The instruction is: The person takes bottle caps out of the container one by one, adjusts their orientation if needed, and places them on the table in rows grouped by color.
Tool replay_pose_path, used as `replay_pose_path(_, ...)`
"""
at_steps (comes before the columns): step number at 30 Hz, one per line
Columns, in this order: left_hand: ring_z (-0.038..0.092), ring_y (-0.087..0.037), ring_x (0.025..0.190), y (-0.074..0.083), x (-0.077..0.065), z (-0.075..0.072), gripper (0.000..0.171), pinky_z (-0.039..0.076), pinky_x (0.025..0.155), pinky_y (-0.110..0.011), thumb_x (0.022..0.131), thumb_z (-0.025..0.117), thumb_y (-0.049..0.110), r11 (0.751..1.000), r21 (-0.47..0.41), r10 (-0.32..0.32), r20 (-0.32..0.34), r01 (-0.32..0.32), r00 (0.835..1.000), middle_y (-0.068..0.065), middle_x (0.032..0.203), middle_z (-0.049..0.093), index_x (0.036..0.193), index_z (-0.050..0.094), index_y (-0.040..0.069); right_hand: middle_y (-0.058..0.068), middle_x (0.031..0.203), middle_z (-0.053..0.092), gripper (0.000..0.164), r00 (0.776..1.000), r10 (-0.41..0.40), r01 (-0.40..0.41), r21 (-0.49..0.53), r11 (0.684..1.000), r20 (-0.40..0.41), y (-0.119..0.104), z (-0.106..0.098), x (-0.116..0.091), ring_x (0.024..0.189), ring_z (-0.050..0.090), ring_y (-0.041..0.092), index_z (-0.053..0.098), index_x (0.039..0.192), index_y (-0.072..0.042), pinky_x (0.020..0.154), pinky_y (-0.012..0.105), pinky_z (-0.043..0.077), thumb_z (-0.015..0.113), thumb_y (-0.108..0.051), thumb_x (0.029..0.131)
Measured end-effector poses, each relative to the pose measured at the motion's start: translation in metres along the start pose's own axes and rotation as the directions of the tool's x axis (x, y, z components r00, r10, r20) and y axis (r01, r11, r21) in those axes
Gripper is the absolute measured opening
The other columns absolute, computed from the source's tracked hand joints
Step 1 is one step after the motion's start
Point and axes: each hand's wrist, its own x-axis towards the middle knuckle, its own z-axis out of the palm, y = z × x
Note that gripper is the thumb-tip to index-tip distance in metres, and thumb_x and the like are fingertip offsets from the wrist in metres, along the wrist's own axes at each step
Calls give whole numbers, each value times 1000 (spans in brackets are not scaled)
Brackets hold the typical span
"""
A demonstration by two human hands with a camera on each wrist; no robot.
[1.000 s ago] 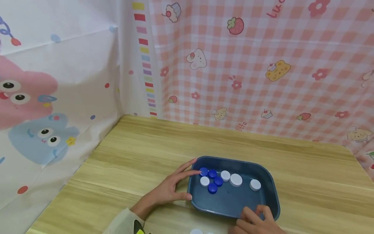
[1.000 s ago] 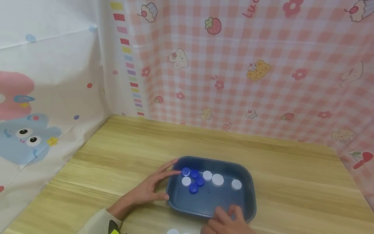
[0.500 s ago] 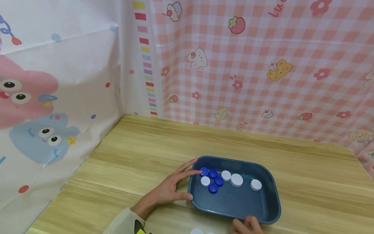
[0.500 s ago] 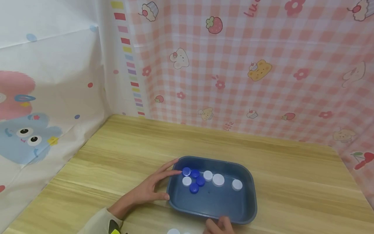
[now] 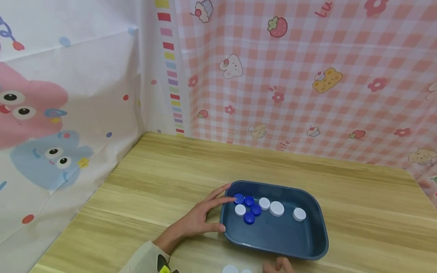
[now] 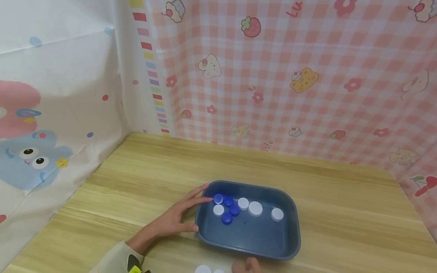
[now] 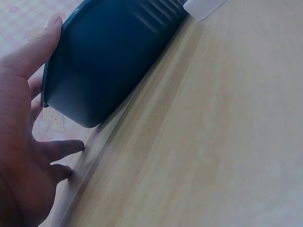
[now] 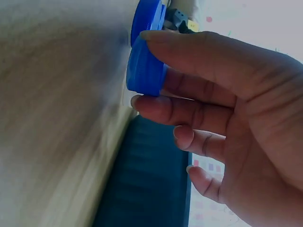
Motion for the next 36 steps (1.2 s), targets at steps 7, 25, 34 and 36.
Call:
replay_pose_path(7,10,-18,145,0,0,0,70,21,107,-61,79,79,12,1000,-7,11,0,-11,1000,2,159,12,141,48,17,-10,66,23,40,996,78,-78,-2,997,30,-6,30,-33,60,14,6,46,64,-29,64,30,15,29,-26,100)
replay_pose_path(25,10,-18,145,0,0,0,70,21,107,-61,79,78,11,1000,-13,15,-3,-15,1000,3,159,12,142,47,17,-9,64,20,34,996,69,-70,-16,997,-54,-6,42,-40,58,11,7,41,64,-26,62,30,13,34,-22,98)
replay_pose_path(34,10,-19,145,1,0,1,69,21,107,-61,79,78,12,1000,-21,22,-6,-22,1000,2,159,12,141,47,17,-11,64,20,38,994,109,-109,25,994,-20,-6,41,-41,59,10,5,42,63,-29,64,31,14,34,-27,99)
replay_pose_path(36,10,-19,145,1,0,1,69,21,107,-61,80,78,12,1000,-21,20,-6,-20,1000,2,159,12,142,47,17,-10,64,19,39,994,105,-104,23,994,-35,-5,36,-35,59,10,5,42,62,-29,65,31,14,33,-26,99)
